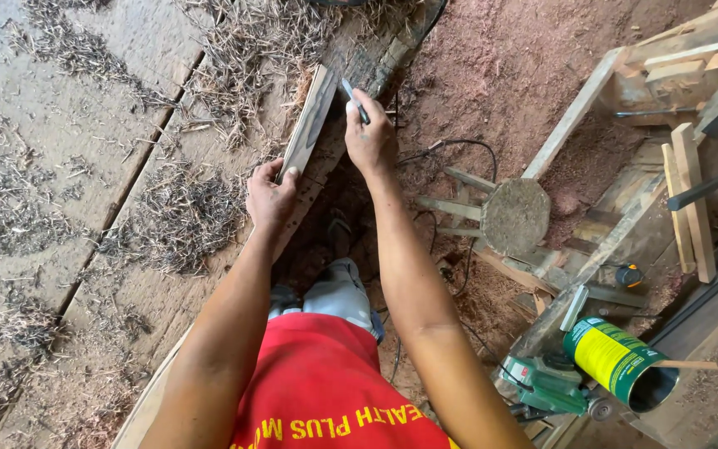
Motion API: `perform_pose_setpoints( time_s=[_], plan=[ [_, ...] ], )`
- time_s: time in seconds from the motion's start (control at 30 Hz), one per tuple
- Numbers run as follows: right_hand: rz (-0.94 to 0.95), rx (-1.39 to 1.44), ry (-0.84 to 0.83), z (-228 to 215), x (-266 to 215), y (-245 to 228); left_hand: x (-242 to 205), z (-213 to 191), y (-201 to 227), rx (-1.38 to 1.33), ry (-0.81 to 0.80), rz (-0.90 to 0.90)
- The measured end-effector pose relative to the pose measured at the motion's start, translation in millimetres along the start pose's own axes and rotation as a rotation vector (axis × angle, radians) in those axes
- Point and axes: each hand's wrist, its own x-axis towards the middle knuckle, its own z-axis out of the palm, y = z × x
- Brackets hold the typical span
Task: The person holds a long, curved piece of wood against a wooden workbench and uses a black marker to draw a line along its edge. The person repositions the wood several times to mark different sections.
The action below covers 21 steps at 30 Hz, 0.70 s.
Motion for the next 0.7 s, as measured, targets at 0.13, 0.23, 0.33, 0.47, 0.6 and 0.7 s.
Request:
perform_pose_setpoints(
  time_s=[0.13, 0.23, 0.33, 0.47, 0.6, 0.7],
  plan=[
    [0.025, 0.009, -0.025, -8.7, -9.1, -15.4, 0.9, 1.2, -3.0, -0.001, 0.005, 0.001],
    [-0.048, -0.006, -0.052, -8.1, -38.4, -15.7, 2.4, -1.4, -0.4, -0.02, 0.0, -0.046],
    [-0.063, 0.007, -0.146, -6.9, -87.3, -16.6, 3.2, -2.2, 1.3, -0.004, -0.01, -0.021],
    [-0.145, 0.016, -0.256, -21.5, -168.5, -55.3, 0.3, -5.5, 6.5, -0.024, -0.064, -0.099],
    [-0.332, 0.007, -0.29, -27.2, -235.5, -78.4, 10.9, 10.7, -21.0, -0.041, -0.016, 0.009],
    [-0.386, 0.034, -0.38, -29.6, -260.6, -80.2, 11.8, 12.2, -21.4, -0.057, -0.005, 0.015]
  ],
)
